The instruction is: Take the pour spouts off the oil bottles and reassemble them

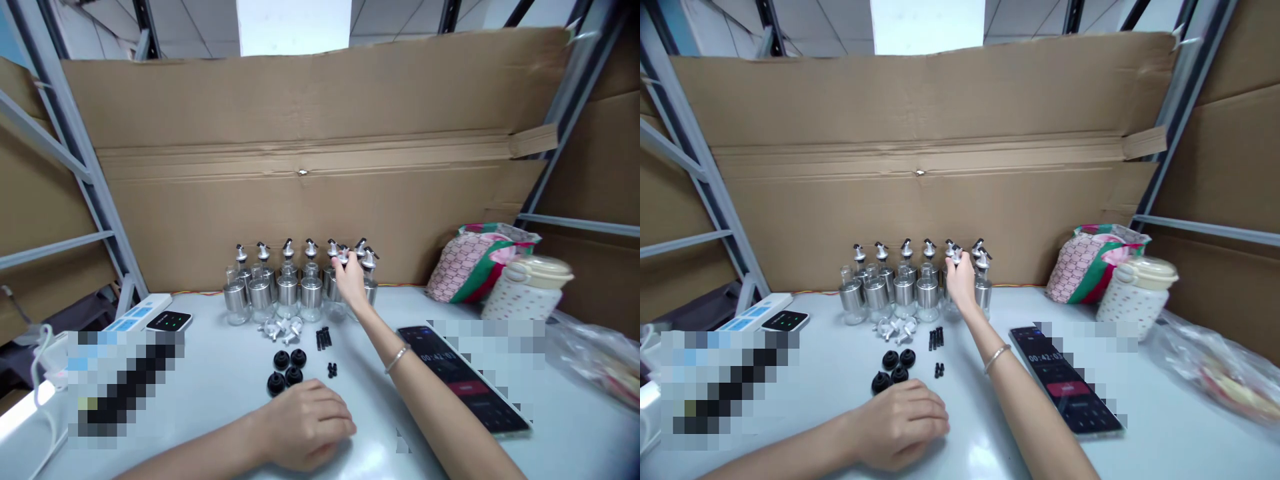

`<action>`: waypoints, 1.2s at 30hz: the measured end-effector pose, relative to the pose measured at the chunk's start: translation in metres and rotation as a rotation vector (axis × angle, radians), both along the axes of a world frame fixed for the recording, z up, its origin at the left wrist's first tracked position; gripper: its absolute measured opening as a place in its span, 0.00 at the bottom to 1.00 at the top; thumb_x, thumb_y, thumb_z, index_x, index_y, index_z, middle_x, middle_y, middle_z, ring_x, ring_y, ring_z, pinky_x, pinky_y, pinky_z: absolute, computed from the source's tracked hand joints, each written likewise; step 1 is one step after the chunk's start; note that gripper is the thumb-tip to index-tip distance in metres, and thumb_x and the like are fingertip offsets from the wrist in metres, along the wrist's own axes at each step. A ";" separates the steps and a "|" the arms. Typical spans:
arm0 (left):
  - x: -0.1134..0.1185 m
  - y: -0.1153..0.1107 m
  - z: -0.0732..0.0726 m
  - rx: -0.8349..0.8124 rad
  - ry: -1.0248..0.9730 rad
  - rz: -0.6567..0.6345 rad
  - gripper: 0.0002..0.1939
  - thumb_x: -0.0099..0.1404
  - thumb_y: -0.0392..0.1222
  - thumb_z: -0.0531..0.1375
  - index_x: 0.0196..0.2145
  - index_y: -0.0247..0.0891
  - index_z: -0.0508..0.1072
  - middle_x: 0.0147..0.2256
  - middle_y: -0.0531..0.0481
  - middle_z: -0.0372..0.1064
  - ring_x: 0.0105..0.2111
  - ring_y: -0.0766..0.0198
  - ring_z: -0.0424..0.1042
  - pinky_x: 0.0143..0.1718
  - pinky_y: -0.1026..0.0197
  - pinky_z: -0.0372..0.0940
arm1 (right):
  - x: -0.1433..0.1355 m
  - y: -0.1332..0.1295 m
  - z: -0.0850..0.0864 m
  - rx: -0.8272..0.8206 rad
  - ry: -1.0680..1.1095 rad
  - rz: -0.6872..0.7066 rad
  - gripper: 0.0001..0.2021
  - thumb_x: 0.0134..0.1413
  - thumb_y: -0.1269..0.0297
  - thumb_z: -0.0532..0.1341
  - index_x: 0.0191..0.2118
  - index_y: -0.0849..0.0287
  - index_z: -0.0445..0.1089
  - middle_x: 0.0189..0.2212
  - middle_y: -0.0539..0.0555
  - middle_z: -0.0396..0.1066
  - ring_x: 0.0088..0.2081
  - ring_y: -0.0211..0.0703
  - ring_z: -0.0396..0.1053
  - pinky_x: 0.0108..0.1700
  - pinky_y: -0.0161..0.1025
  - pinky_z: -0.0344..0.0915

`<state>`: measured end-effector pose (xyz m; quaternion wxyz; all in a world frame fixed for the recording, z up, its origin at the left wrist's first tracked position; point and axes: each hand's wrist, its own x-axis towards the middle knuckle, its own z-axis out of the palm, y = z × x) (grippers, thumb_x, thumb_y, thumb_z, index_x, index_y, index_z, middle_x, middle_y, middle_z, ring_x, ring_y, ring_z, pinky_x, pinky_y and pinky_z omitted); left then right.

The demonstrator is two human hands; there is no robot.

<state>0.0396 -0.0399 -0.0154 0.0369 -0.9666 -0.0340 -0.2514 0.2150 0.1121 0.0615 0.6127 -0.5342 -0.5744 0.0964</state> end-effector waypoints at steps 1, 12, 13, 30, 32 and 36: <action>-0.001 0.000 0.003 -0.004 -0.035 0.012 0.17 0.59 0.32 0.52 0.47 0.35 0.64 0.40 0.47 0.74 0.43 0.62 0.71 0.43 0.59 0.64 | 0.001 -0.003 0.007 0.027 0.010 -0.011 0.12 0.53 0.59 0.52 0.39 0.60 0.61 0.42 0.65 0.70 0.43 0.51 0.67 0.48 0.48 0.60; 0.045 0.048 0.093 -0.729 -0.778 0.387 0.40 0.49 0.35 0.66 0.57 0.38 0.54 0.56 0.38 0.60 0.55 0.50 0.64 0.50 0.52 0.67 | -0.031 -0.093 0.080 -0.030 0.195 0.464 0.18 0.48 0.49 0.60 0.20 0.59 0.61 0.15 0.47 0.62 0.20 0.36 0.61 0.28 0.35 0.59; 0.051 0.050 0.097 -0.834 -0.790 0.373 0.38 0.46 0.34 0.67 0.54 0.37 0.57 0.51 0.41 0.65 0.51 0.52 0.67 0.46 0.55 0.69 | -0.034 -0.099 0.082 -0.046 0.197 0.495 0.20 0.47 0.49 0.61 0.18 0.59 0.60 0.14 0.47 0.61 0.20 0.35 0.61 0.28 0.35 0.59; 0.050 0.042 0.105 -1.362 -0.620 0.311 0.14 0.36 0.30 0.65 0.25 0.33 0.68 0.24 0.53 0.68 0.27 0.64 0.67 0.31 0.62 0.61 | -0.030 -0.100 0.082 -0.314 0.200 0.705 0.21 0.55 0.56 0.56 0.15 0.59 0.56 0.13 0.47 0.59 0.15 0.30 0.56 0.19 0.30 0.53; 0.050 0.048 0.099 -1.390 -0.619 0.379 0.14 0.36 0.31 0.65 0.25 0.34 0.69 0.24 0.53 0.68 0.27 0.64 0.67 0.31 0.62 0.60 | -0.031 -0.089 0.074 -0.387 0.323 0.705 0.21 0.56 0.59 0.56 0.15 0.59 0.55 0.13 0.47 0.59 0.14 0.30 0.56 0.18 0.30 0.53; 0.048 0.063 0.088 -1.393 -0.603 0.470 0.13 0.36 0.31 0.64 0.24 0.34 0.69 0.22 0.55 0.67 0.25 0.66 0.65 0.29 0.64 0.59 | -0.033 -0.068 0.057 -0.443 0.512 0.707 0.20 0.55 0.62 0.58 0.15 0.60 0.54 0.13 0.46 0.58 0.14 0.29 0.56 0.18 0.29 0.54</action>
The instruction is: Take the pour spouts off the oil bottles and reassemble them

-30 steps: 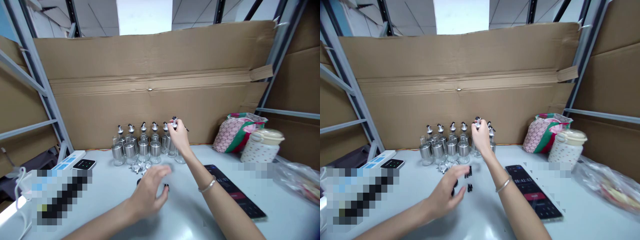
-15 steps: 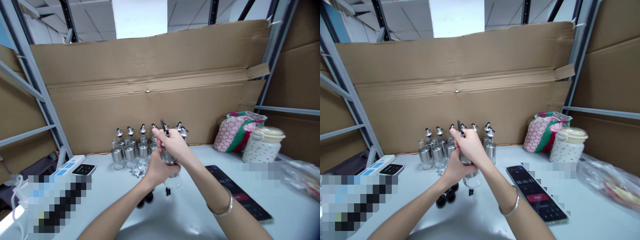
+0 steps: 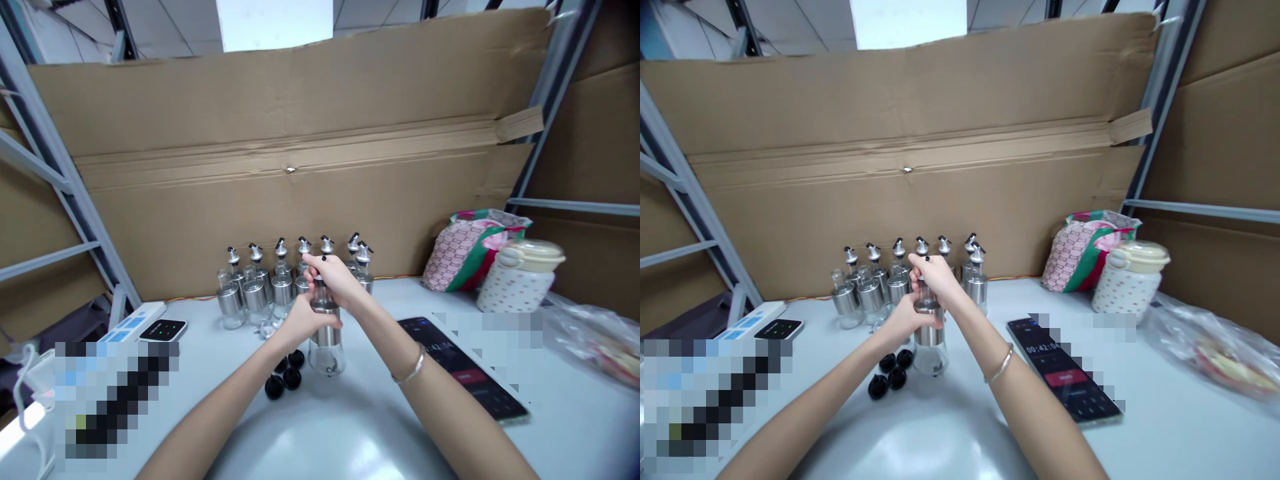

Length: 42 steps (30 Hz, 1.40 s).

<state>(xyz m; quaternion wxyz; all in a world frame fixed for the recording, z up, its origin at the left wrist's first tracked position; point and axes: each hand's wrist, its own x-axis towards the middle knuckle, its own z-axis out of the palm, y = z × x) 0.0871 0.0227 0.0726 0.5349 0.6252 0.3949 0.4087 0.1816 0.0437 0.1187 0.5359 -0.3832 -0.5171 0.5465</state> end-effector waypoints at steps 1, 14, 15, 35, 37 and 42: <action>-0.001 0.003 -0.001 0.007 0.009 0.013 0.13 0.35 0.31 0.65 0.24 0.34 0.68 0.22 0.55 0.66 0.25 0.66 0.64 0.29 0.64 0.58 | -0.001 0.002 -0.002 -0.008 0.006 -0.002 0.20 0.55 0.62 0.58 0.15 0.60 0.54 0.13 0.46 0.58 0.14 0.29 0.57 0.17 0.29 0.54; -0.002 0.004 -0.006 0.104 -0.022 -0.020 0.11 0.36 0.32 0.65 0.21 0.34 0.68 0.22 0.54 0.66 0.26 0.64 0.65 0.32 0.61 0.60 | -0.005 -0.008 0.001 0.194 -0.130 -0.084 0.27 0.58 0.57 0.56 0.11 0.61 0.57 0.07 0.46 0.54 0.11 0.28 0.52 0.16 0.29 0.49; -0.003 0.003 -0.006 0.073 -0.040 -0.080 0.10 0.36 0.32 0.64 0.21 0.33 0.68 0.22 0.53 0.66 0.27 0.63 0.66 0.32 0.61 0.60 | -0.004 -0.008 0.001 0.189 -0.110 -0.043 0.26 0.58 0.58 0.56 0.11 0.61 0.56 0.08 0.46 0.54 0.11 0.28 0.52 0.16 0.29 0.49; 0.002 -0.025 -0.010 0.017 -0.104 -0.319 0.23 0.34 0.31 0.68 0.32 0.34 0.67 0.27 0.53 0.68 0.28 0.66 0.67 0.31 0.63 0.62 | 0.015 -0.015 0.019 0.609 0.188 -0.440 0.27 0.57 0.45 0.55 0.15 0.58 0.57 0.12 0.45 0.56 0.15 0.30 0.57 0.21 0.31 0.57; 0.009 -0.029 -0.016 0.058 -0.056 -0.223 0.24 0.36 0.31 0.68 0.32 0.36 0.64 0.26 0.56 0.66 0.27 0.68 0.66 0.30 0.65 0.60 | 0.030 -0.022 0.028 0.673 -0.053 -0.415 0.27 0.58 0.46 0.54 0.14 0.58 0.57 0.12 0.46 0.57 0.14 0.29 0.56 0.19 0.31 0.54; 0.015 -0.027 -0.019 0.105 -0.151 -0.061 0.30 0.42 0.34 0.69 0.38 0.40 0.54 0.30 0.58 0.65 0.28 0.70 0.67 0.32 0.66 0.62 | 0.064 -0.036 0.041 0.517 -0.805 0.060 0.14 0.49 0.55 0.64 0.22 0.60 0.69 0.14 0.45 0.63 0.15 0.30 0.56 0.20 0.32 0.51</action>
